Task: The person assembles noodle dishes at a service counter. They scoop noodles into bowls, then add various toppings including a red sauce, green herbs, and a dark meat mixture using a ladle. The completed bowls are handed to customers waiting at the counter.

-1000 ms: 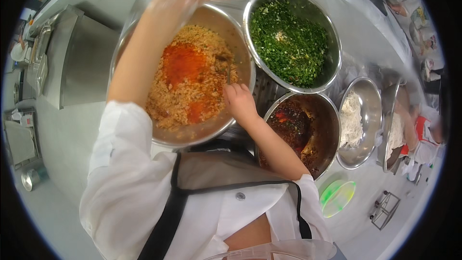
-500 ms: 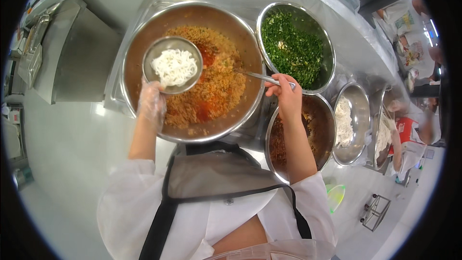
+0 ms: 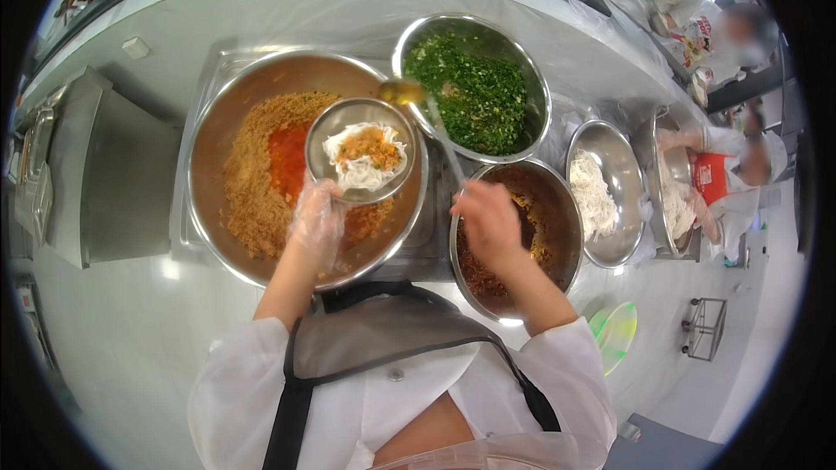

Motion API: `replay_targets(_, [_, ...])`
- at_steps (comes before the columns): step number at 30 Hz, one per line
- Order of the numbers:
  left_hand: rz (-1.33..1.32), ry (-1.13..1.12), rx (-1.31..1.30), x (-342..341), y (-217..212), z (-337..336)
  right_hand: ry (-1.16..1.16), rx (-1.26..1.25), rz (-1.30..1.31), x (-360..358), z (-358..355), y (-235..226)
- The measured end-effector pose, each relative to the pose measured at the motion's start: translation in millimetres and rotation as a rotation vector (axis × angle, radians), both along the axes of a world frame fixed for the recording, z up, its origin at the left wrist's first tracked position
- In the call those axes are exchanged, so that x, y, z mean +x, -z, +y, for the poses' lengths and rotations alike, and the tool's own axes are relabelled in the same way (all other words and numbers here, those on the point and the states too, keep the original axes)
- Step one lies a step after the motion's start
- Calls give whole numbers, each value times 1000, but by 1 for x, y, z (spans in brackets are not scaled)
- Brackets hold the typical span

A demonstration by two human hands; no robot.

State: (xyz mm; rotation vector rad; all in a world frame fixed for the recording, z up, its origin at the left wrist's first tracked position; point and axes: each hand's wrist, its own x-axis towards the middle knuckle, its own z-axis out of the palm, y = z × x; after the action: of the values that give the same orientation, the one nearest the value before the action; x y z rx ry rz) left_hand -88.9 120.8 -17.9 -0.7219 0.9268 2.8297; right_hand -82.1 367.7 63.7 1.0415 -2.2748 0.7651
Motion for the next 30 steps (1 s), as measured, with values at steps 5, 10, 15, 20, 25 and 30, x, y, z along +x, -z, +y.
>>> replay_targets(5, [17, -19, -10, -18, 4, 19, 375, -527, -576, -92, 48, 38])
replay_targets(10, [2, -129, -18, -20, 0, 29, 531, -284, -650, -162, 59, 117])
replay_targets(15, [-75, -83, -49, -10, -2, 26, 530, -393, -812, -163, 48, 118])
replay_targets(20, [-38, -103, -18, -10, 2, 29, 601, -702, -787, -172, 90, 117])
replay_targets(25, [0, -49, 25, -7, -4, 26, 542, -997, -890, -159, 108, 85])
replay_targets(30, [-37, -59, -27, -5, 2, 21, 639, -680, -849, -164, 78, 93])
